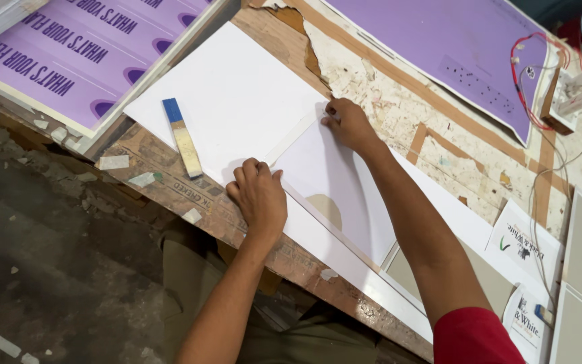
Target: The person aligns printed sheets on a workbench and uses a blue-handled tool to press along the fold lines, then stacks the finished units. The person repeats this process for multiple sheets, handling them one at a time.
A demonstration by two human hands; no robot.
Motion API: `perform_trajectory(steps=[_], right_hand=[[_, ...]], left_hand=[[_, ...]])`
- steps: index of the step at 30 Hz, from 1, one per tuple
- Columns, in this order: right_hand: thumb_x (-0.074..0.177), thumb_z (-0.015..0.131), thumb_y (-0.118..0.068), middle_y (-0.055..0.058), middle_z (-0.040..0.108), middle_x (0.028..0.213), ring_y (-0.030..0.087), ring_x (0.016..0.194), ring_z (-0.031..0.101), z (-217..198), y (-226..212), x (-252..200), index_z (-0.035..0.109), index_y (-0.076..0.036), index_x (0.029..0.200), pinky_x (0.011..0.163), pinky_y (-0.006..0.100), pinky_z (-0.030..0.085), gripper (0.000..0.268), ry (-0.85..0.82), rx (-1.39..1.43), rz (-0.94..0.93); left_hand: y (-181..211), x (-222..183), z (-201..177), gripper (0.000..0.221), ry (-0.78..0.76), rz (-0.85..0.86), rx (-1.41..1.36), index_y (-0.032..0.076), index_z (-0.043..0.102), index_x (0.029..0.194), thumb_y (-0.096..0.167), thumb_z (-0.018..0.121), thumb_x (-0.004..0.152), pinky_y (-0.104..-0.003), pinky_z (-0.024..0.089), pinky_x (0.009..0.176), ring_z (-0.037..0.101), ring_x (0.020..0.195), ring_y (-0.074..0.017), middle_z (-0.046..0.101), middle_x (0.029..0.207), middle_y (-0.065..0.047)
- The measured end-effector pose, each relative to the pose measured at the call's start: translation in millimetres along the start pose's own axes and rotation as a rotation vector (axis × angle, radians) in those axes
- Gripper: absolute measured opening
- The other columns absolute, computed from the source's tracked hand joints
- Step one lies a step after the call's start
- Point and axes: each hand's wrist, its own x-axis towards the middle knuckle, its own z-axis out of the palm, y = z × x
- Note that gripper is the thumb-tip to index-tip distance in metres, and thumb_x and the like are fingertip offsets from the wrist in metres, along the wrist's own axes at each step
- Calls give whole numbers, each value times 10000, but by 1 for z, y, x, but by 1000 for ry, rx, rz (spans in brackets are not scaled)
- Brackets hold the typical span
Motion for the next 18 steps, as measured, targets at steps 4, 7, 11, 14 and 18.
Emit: perform_trajectory(steps=[4,7,11,14,18], right_hand=[[916,776,-309,204,671,1031,321,908,643,10,-1,1,674,24,1036,817,414,523,368,3,-120,10],[905,817,-306,149,656,972,252,866,604,4,1,5,655,-6,1070,762,371,507,380,-34,61,194],[1001,753,-144,54,597,949,152,812,454,-6,-3,12,612,-34,1293,639,296,338,343,-316,741,262],[839,707,12,-22,720,1106,93,1007,674,-18,-7,13,568,-62,1323,907,209,580,509,-490,750,167],[873,712,-19,41,705,1099,114,972,610,-22,-21,16,578,-54,1413,835,264,535,558,-686,619,50]], left_hand=[[-5,-6,-6,296,27,-16,-43,7,723,1135,218,714,927,-466,334,1017,488,1163,-297,618,1220,-134],[-4,-6,-6,542,102,-16,-91,-21,596,1367,203,749,897,-468,353,981,513,1140,-321,616,1245,-185],[-7,-3,-16,801,109,-30,-226,-27,454,1465,232,834,810,-479,346,996,568,1112,-314,657,1239,-189],[-6,-1,-26,919,-10,-93,-351,-30,395,1500,216,876,757,-466,354,1015,636,1029,-295,718,1124,-176],[-15,23,-44,857,-297,-248,-456,-13,534,1389,179,916,647,-426,519,929,739,934,-273,751,1020,-169]])
